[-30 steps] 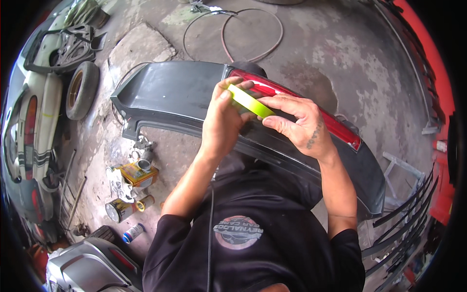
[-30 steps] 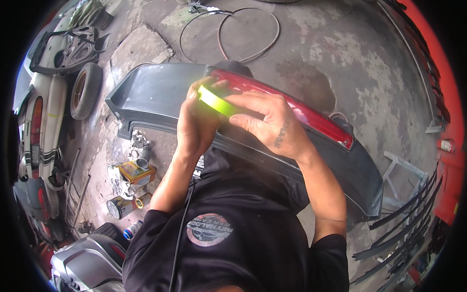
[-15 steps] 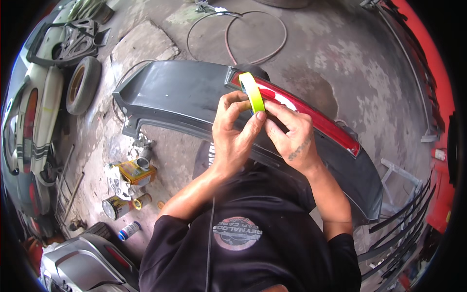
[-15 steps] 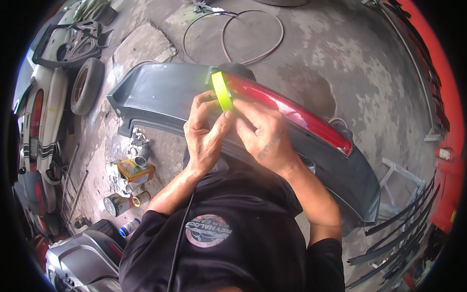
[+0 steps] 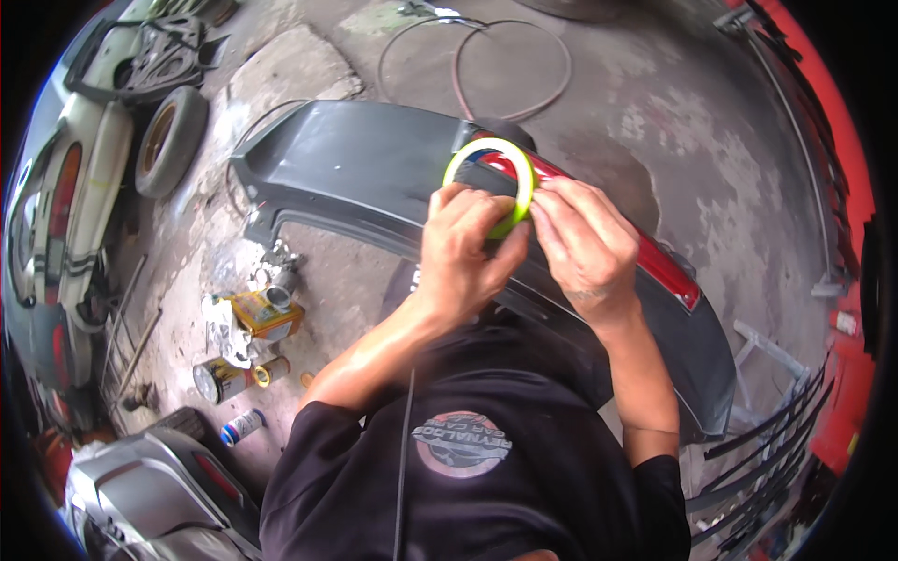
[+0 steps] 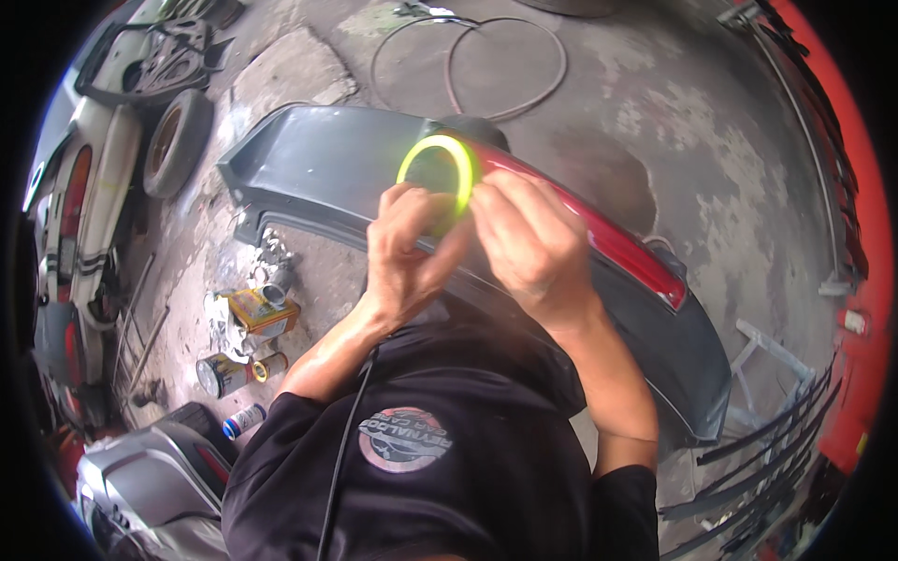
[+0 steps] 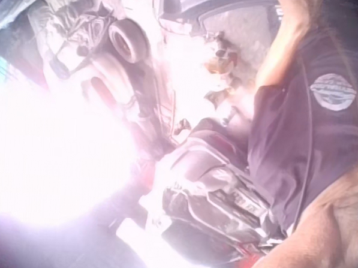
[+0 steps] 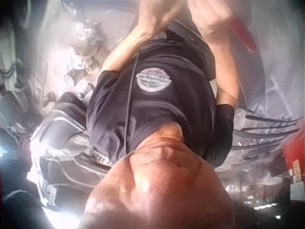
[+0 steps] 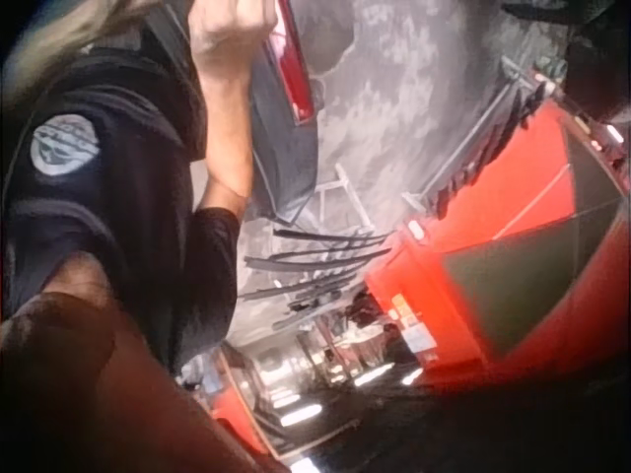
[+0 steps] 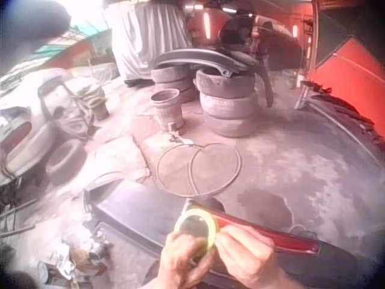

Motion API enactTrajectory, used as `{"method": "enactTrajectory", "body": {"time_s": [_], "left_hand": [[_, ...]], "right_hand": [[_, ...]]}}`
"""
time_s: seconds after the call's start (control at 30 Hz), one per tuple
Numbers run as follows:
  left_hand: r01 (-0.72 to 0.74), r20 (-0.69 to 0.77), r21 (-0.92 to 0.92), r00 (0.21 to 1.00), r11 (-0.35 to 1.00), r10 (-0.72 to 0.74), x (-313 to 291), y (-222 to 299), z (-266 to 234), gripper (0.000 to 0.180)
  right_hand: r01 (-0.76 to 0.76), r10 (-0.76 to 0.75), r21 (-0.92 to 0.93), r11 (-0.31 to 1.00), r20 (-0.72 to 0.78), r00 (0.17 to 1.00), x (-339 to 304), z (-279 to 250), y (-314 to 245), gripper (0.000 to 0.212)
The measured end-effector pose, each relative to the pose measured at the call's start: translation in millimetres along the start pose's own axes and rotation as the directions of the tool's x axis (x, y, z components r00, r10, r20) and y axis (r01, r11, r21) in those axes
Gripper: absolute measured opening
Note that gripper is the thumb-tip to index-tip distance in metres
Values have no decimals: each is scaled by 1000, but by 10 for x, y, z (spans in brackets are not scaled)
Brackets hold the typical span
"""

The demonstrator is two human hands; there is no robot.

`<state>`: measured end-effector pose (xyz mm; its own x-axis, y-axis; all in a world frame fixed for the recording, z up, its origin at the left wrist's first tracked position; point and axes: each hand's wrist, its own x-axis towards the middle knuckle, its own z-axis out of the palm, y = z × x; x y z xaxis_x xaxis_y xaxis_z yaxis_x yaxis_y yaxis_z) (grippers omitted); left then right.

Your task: The person walks through a workshop and picks up a car bumper. They then apply yellow masking tape to the edges of the bumper, carefully smoothing it down to cover the red painted sections and prepare the part for further work.

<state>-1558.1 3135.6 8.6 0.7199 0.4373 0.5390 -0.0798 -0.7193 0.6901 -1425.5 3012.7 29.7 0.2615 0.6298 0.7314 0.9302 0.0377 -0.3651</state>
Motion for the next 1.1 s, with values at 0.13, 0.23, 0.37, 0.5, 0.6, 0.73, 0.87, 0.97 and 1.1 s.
{"method": "enactTrajectory", "body": {"time_s": [0.13,0.23,0.37,0.5,0.6,0.73,0.87,0.97,1.1], "left_hand": [[-105,48,24,994,994,103,34,-4,-128,20],[-171,43,19,985,985,170,49,-44,-67,22],[-174,76,27,982,984,172,-19,-88,-128,26],[-153,82,-29,985,988,155,3,-113,-69,24],[-30,114,-90,993,995,41,-64,-167,-127,19],[386,183,-389,922,837,-340,-142,-119,-105,28],[502,270,-501,865,705,-424,-157,-132,-102,30],[514,271,-601,851,611,-449,-124,-66,-131,27],[140,127,-310,986,940,-105,-120,-173,-92,29]], "right_hand": [[-84,83,10,996,39,996,-5,-38,-74,15],[-157,153,70,985,63,986,-46,-50,-88,13],[-189,179,94,978,104,978,-79,2,-105,13],[-204,200,94,974,48,979,-94,14,-79,14],[-215,210,160,963,50,976,-58,50,-54,15],[-290,280,240,926,76,957,-8,-14,-52,18],[-317,305,262,912,83,949,-11,-96,-70,22],[-322,305,272,907,104,947,-8,-89,-90,29],[-350,323,306,885,138,936,43,-60,-218,38]]}}
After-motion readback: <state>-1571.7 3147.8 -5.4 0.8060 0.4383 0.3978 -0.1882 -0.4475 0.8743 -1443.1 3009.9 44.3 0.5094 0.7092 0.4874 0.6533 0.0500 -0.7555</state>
